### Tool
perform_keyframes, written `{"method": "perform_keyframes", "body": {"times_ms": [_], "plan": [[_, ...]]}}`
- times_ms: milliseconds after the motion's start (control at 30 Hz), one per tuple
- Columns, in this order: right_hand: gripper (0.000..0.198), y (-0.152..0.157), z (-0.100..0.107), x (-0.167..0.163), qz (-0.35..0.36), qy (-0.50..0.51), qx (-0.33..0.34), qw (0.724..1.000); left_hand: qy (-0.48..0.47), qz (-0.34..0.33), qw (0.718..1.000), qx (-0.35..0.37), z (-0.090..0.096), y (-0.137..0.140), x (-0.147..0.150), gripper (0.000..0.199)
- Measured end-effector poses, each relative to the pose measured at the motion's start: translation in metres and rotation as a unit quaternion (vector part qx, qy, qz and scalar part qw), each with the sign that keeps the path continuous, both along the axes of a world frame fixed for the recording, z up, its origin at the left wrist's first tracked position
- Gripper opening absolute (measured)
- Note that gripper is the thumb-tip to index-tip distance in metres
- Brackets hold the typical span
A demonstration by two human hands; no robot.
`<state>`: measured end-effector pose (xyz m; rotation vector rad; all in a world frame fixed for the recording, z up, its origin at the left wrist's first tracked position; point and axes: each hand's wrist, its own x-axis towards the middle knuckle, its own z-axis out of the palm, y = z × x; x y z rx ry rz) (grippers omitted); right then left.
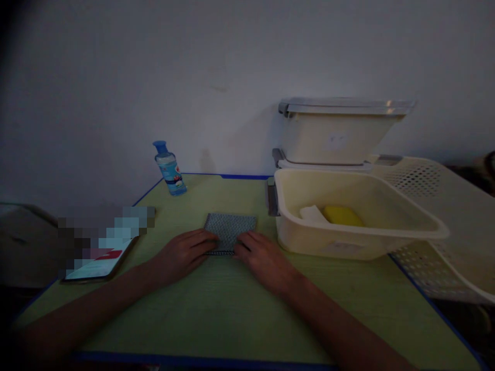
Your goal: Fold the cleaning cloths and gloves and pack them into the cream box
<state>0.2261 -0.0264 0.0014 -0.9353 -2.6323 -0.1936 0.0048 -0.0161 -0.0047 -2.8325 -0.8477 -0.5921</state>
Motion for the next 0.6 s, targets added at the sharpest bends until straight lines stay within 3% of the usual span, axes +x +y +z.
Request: {"method": "perform_keyframes", "body": {"times_ms": [167, 367, 600], "plan": [[0.013, 0.003, 0.003, 0.001, -0.006, -0.004, -0.023, 1.000, -0.050, 0.011, 0.994, -0.094, -0.001, 0.002, -0.002, 0.021], [0.022, -0.001, 0.014, 0.004, -0.048, 0.027, -0.129, 0.990, -0.111, 0.040, 0.961, -0.250, 0.010, 0.001, -0.004, 0.017], [0.027, -0.003, 0.023, 0.004, -0.015, 0.126, -0.310, 0.942, -0.111, 0.004, 0.879, -0.463, 0.019, 0.004, -0.006, 0.020]]}}
